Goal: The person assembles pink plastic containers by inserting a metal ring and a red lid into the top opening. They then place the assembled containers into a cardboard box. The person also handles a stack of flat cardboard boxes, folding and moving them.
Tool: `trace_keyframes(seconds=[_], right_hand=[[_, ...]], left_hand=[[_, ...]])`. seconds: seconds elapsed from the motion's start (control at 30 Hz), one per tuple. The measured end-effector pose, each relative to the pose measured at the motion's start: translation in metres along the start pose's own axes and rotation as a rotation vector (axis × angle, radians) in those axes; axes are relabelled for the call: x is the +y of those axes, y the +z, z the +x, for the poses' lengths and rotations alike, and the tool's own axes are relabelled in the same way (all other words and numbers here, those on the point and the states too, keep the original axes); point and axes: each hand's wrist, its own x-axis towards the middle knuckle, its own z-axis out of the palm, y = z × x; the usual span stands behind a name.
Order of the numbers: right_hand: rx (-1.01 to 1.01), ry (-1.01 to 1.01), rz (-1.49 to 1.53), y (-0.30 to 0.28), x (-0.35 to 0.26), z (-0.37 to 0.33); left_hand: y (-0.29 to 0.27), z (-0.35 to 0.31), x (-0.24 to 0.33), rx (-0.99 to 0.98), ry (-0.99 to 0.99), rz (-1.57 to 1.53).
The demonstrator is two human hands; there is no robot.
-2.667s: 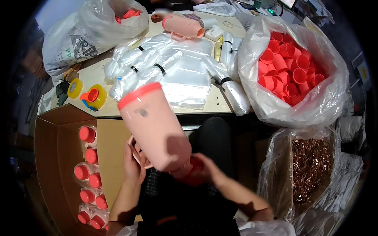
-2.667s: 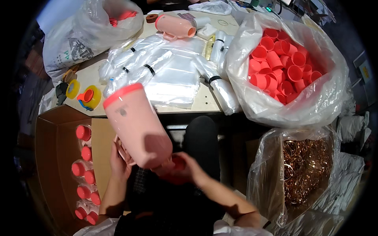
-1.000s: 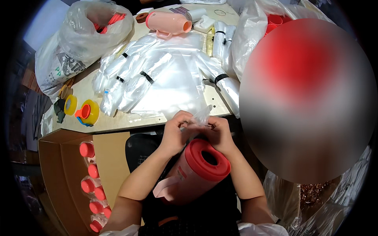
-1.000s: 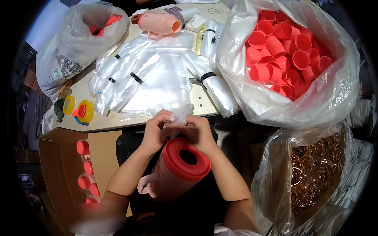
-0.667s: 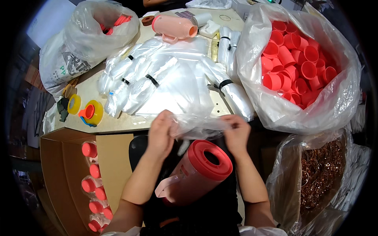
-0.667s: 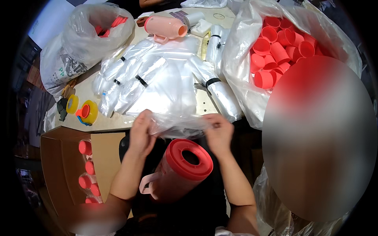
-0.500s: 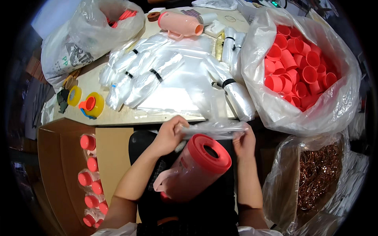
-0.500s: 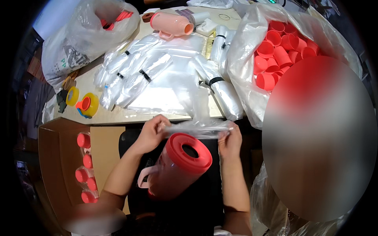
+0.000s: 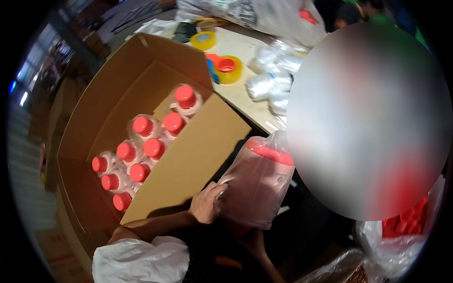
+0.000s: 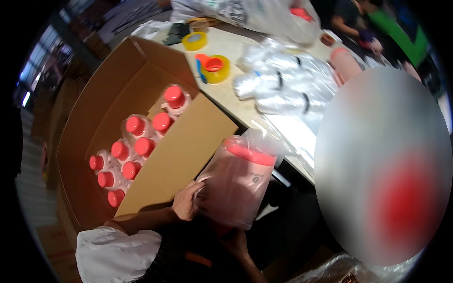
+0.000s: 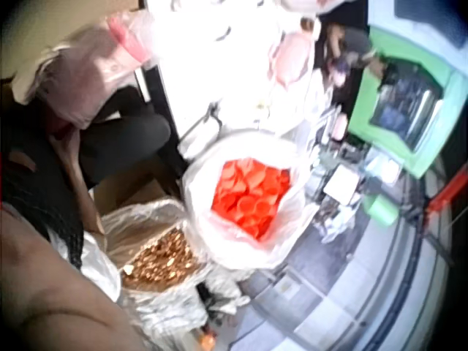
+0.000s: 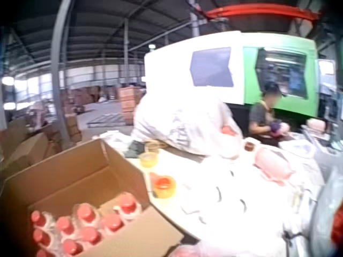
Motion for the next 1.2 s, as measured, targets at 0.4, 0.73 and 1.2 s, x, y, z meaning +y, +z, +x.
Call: trace_keyframes(seconds=[0.4,0.73,1.2], right_hand=[[-0.299,-0.664,-0.084,0.091,-0.260,0.161],[0.376,-0.683,-0.045,-0.059,-0.088,0.191],[1.422,-0.250,-0.821,-0.438,-0.050,0.408]], left_hand=[[-0.146,0.090,-0.186,0.884,-0.316,-0.993],[-0.158,0.147,-0.389,0.399,-0.699,-0.931],[-0.151,0.056,-0.329,0.590,-0.333,0.401]])
